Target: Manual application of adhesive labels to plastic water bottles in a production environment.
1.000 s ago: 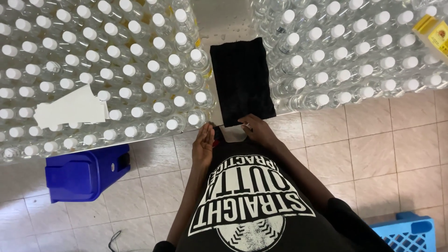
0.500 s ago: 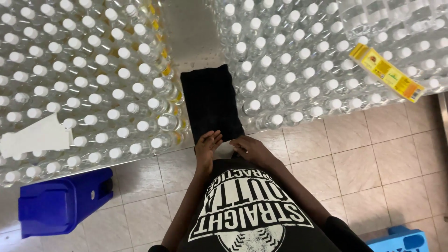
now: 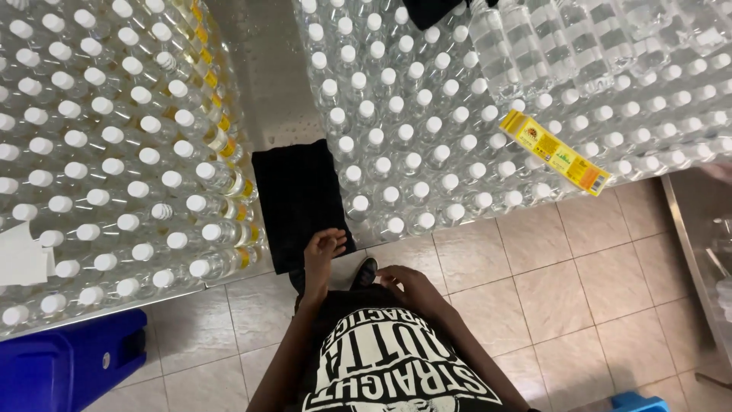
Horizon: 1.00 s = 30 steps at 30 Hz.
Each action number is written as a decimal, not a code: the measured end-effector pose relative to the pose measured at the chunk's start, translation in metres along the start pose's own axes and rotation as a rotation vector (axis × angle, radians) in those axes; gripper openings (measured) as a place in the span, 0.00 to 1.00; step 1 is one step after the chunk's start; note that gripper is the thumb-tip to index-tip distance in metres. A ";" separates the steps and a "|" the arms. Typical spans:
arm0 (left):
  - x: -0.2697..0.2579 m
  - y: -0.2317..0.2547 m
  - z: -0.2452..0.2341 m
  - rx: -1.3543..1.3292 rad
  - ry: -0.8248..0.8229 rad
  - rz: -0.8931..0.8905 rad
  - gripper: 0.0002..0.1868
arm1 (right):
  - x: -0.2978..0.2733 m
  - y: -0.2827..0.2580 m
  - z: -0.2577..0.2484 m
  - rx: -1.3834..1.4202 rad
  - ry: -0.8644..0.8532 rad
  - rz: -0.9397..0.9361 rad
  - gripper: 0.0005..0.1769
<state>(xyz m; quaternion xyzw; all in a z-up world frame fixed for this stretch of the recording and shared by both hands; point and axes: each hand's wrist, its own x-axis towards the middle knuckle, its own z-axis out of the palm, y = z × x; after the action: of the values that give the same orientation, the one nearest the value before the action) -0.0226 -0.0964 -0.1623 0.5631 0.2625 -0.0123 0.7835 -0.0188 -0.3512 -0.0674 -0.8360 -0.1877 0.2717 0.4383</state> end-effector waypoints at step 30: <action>-0.027 0.010 -0.070 1.006 -0.275 0.254 0.21 | 0.112 -0.110 0.023 -0.824 0.436 0.028 0.43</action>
<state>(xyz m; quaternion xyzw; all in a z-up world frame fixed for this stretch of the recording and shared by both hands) -0.0705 -0.0374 -0.1578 0.8895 0.0489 -0.1152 0.4394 0.0465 -0.2153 -0.0189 -0.9804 -0.1724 -0.0016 0.0954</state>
